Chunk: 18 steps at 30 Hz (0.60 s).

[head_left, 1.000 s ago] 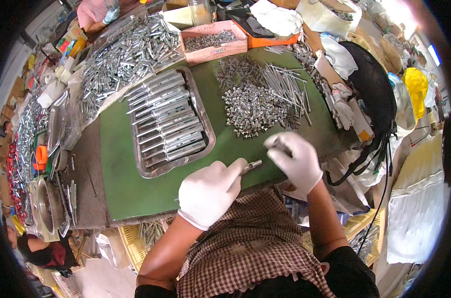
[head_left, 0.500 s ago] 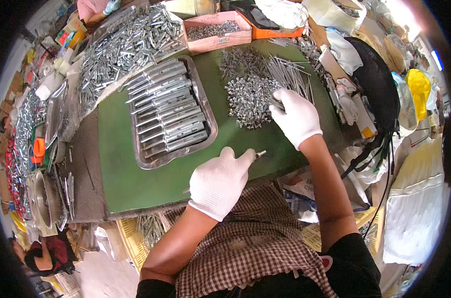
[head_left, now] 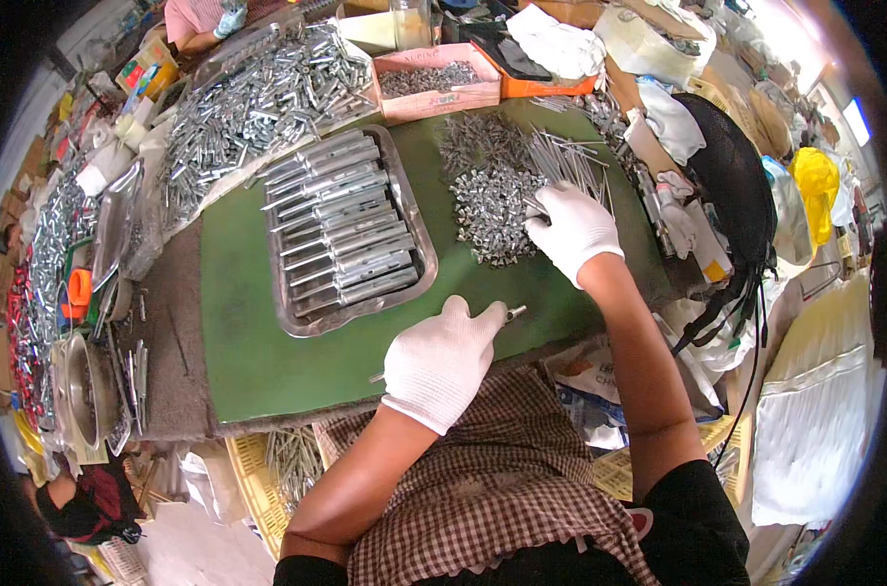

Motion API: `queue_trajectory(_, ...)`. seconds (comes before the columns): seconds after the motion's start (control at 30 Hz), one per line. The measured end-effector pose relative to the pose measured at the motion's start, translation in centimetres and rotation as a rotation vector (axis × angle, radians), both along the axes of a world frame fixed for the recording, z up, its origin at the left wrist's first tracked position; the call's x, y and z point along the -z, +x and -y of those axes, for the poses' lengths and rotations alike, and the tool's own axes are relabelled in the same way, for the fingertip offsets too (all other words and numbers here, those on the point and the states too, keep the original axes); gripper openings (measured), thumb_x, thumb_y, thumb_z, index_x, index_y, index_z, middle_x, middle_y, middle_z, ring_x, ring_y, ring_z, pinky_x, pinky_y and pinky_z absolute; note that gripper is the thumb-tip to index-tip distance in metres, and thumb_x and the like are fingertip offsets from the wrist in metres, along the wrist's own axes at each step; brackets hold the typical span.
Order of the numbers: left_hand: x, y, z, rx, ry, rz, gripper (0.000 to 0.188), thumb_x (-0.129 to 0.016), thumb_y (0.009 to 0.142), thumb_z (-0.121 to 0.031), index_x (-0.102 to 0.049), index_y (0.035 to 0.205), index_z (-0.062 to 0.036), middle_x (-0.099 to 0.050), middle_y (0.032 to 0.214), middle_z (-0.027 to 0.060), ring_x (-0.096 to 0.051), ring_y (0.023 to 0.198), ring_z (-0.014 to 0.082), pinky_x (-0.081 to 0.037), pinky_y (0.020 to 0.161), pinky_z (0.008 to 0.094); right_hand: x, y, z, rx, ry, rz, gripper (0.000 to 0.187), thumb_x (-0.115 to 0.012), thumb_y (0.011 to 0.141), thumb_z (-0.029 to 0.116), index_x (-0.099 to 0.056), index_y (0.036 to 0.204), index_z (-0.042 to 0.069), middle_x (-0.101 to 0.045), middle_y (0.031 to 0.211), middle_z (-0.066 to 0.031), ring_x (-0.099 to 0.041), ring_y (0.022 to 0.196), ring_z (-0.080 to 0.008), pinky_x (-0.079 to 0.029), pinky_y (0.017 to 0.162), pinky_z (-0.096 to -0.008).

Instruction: The person assembles metal components by picking up cylindrical metal sleeves from a tray and inserting small metal pins and parts into them by hand.

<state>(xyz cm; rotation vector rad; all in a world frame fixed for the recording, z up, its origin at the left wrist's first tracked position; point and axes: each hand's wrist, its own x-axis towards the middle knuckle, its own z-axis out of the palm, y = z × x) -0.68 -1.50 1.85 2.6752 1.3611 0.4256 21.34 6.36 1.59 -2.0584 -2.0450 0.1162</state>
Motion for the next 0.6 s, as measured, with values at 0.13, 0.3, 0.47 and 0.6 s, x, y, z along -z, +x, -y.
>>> queue_trajectory(0.13, 0.0, 0.0, -0.2, 0.013, 0.017, 0.017, 0.021, -0.062, 0.085, -0.021, -0.065, 0.105, -0.0227, -0.052, 0.075, 0.0082, -0.057, 0.05, 0.0263, -0.048, 0.046, 0.0401, -0.5, -0.5, -0.3, 0.013, -0.026, 0.033, 0.022, -0.058, 0.086, 0.024, -0.064, 0.095, 0.005, -0.063, 0.102, -0.0186, -0.064, 0.091, -0.0375, -0.051, 0.081, -0.0471)
queue_trajectory(0.3, 0.1, -0.2, -0.3, 0.008, 0.0, 0.055, 0.021, -0.062, 0.085, -0.021, -0.066, 0.106, -0.0226, -0.052, 0.075, 0.0082, -0.058, 0.053, 0.0268, -0.049, 0.048, 0.0403, -0.2, -0.2, 1.4, -0.055, 0.148, -0.063, 0.02, -0.058, 0.089, 0.022, -0.061, 0.099, 0.005, -0.065, 0.099, -0.0184, -0.065, 0.089, -0.0361, -0.052, 0.079, -0.0456)
queue_trajectory(0.47, 0.1, -0.4, -0.4, 0.018, -0.031, 0.052, 0.021, -0.061, 0.086, -0.022, -0.066, 0.106, -0.0216, -0.053, 0.075, 0.008, -0.059, 0.054, 0.0273, -0.049, 0.049, 0.0403, -0.4, -1.5, 6.2, -0.226, 0.162, -0.499, 0.025, -0.064, 0.085, 0.009, -0.064, 0.11, 0.011, -0.068, 0.088, -0.0122, -0.067, 0.079, -0.0292, -0.054, 0.074, -0.036)
queue_trajectory(0.6, -0.2, -0.1, -0.4, 0.021, -0.037, 0.016, 0.022, -0.061, 0.086, -0.022, -0.066, 0.107, -0.0212, -0.054, 0.075, 0.0081, -0.059, 0.054, 0.0274, -0.049, 0.049, 0.0404, 1.4, -1.3, 7.5, -0.163, 0.24, -0.488, 0.021, -0.063, 0.084, 0.008, -0.066, 0.105, 0.008, -0.068, 0.094, -0.0123, -0.067, 0.086, -0.0298, -0.053, 0.075, -0.0369)
